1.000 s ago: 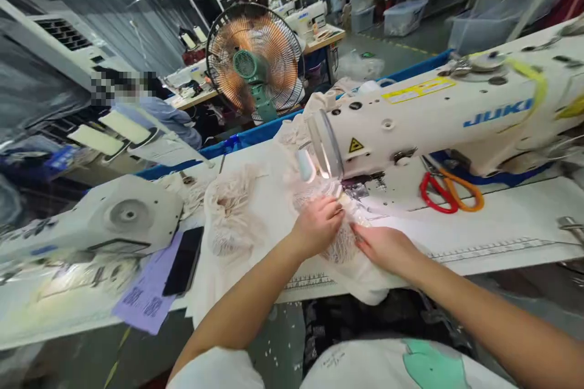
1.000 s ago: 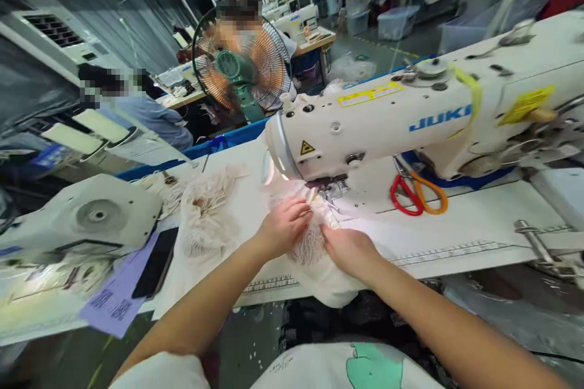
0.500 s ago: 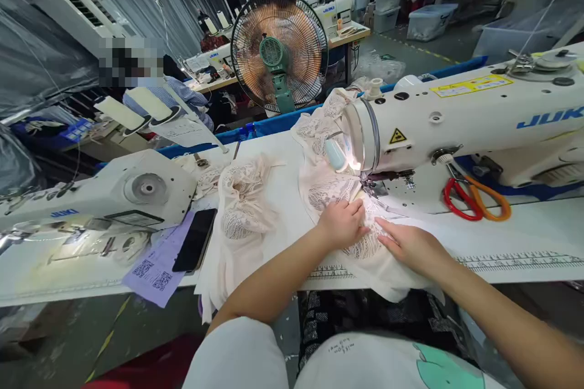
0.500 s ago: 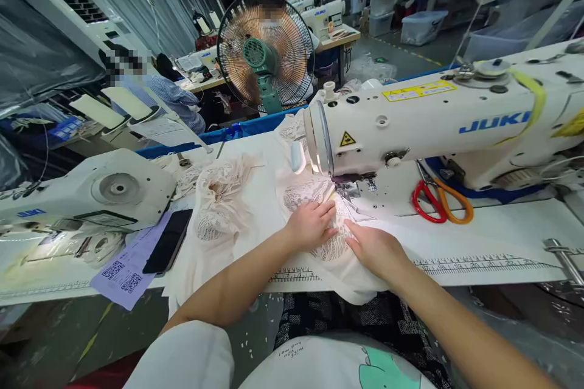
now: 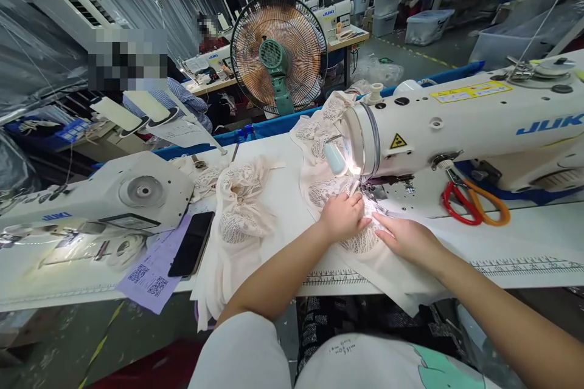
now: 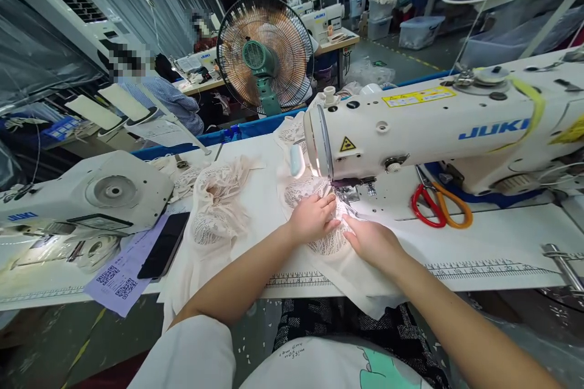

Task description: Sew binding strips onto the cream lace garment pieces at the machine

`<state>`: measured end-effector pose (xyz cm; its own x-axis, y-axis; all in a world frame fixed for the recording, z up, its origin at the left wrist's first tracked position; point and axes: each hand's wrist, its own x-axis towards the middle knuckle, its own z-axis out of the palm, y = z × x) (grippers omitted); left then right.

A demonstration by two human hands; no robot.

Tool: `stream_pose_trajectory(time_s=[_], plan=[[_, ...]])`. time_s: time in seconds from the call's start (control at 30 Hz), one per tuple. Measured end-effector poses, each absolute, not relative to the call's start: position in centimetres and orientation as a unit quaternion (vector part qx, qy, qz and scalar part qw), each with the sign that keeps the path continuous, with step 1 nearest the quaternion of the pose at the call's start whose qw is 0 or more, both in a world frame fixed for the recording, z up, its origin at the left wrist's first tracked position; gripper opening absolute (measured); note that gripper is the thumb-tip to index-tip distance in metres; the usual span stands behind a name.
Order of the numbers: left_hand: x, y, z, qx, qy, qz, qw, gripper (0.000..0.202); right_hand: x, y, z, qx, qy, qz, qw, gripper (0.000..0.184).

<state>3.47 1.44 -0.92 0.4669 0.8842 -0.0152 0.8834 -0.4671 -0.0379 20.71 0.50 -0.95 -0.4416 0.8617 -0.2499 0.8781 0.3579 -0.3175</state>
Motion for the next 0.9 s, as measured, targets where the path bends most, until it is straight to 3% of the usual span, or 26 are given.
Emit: stream_pose_trajectory(time_s=[0.57,0.77,0.83,0.9], plan=[[2.9,2.8,-0.8,-0.850,-0.526,0.014,0.002,0.051,19.8,1.5,-0.2,0.541,0.816,-0.200,0.041,0.046],[2.5,0.8,-0.2,-0.872,-0.488,-0.029,0.018,0.031,20.7,1.0,0.0,0.534,0.822,-0.197,0.019,0.044],[2.4,-0.7,0.0,-0.866,-0.499,-0.036,0.007,0.034,21.6,0.5,-0.1,0.519,0.831,-0.198,0.005,0.042],[2.4,-2.1,0.2,-0.846,-0.532,-0.018,-0.020,0.050,22.4,0.0,-0.2,0.504,0.839,-0.202,-0.003,0.039]])
